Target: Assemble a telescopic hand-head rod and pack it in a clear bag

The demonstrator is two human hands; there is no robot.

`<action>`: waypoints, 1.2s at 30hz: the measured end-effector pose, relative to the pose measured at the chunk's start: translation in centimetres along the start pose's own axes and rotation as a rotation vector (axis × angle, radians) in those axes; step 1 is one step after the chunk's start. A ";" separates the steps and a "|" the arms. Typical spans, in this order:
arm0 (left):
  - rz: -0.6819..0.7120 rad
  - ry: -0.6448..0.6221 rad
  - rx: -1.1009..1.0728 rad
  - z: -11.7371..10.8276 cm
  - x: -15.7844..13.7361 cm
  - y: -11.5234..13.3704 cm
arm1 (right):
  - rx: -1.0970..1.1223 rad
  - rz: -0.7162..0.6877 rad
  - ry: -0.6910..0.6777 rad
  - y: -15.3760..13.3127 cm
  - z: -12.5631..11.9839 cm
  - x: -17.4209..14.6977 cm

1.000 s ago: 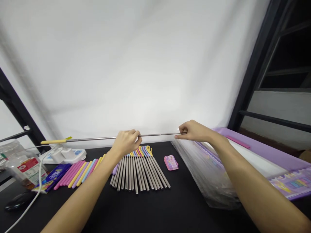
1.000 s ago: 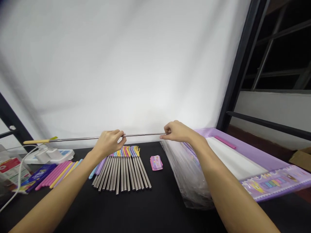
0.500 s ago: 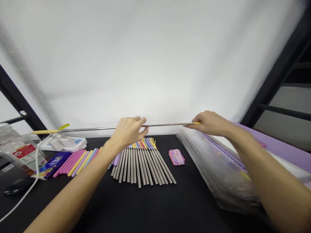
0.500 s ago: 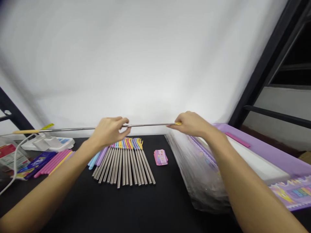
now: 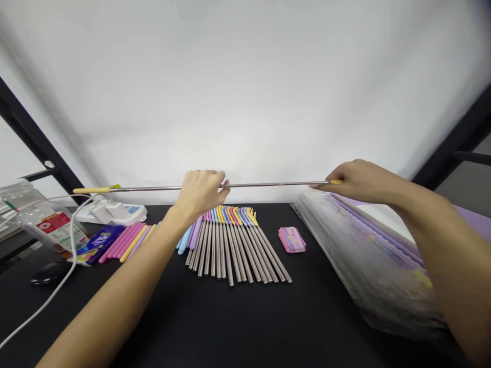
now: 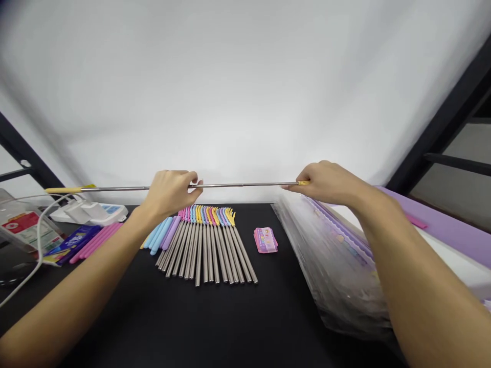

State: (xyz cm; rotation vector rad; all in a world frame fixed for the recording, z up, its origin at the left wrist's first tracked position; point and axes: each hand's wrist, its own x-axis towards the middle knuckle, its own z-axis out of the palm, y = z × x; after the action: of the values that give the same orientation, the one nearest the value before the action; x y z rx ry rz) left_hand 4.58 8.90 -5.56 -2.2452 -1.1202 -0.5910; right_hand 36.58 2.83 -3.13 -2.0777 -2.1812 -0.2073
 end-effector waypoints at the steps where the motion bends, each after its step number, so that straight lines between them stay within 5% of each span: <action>1: 0.023 0.001 -0.015 0.1 0.0 0.3 | -0.001 -0.007 -0.002 -0.2 0.0 0.1; 8: 0.248 0.026 -0.075 -0.6 0.1 4.8 | 0.025 -0.112 -0.048 -3.1 0.5 0.9; 13: -0.059 -0.051 0.066 -0.2 0.1 0.8 | -0.002 -0.023 -0.048 -0.7 -0.2 0.6; 22: 0.086 -0.051 -0.093 -0.4 -0.2 3.9 | -0.009 -0.125 -0.075 -3.2 0.5 1.0; 26: -0.126 -0.063 0.080 -0.3 -0.2 0.1 | -0.007 0.002 -0.032 0.2 -0.5 0.5; 29: -0.260 -0.085 0.074 0.0 0.1 -1.1 | -0.010 0.066 -0.009 0.1 -0.8 0.3; 33: -0.091 -0.082 -0.131 0.2 0.5 1.8 | 0.038 -0.128 -0.010 -4.1 -0.2 0.7; 36: 0.001 -0.081 -0.130 0.3 0.6 2.8 | 0.045 -0.143 0.025 -5.4 0.1 0.9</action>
State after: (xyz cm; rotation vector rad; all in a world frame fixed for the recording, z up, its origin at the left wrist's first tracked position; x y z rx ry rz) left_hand 7.29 8.01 -6.18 -2.3999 -1.1495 -0.5930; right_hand 31.18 3.49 -3.15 -1.8874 -2.2987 -0.1946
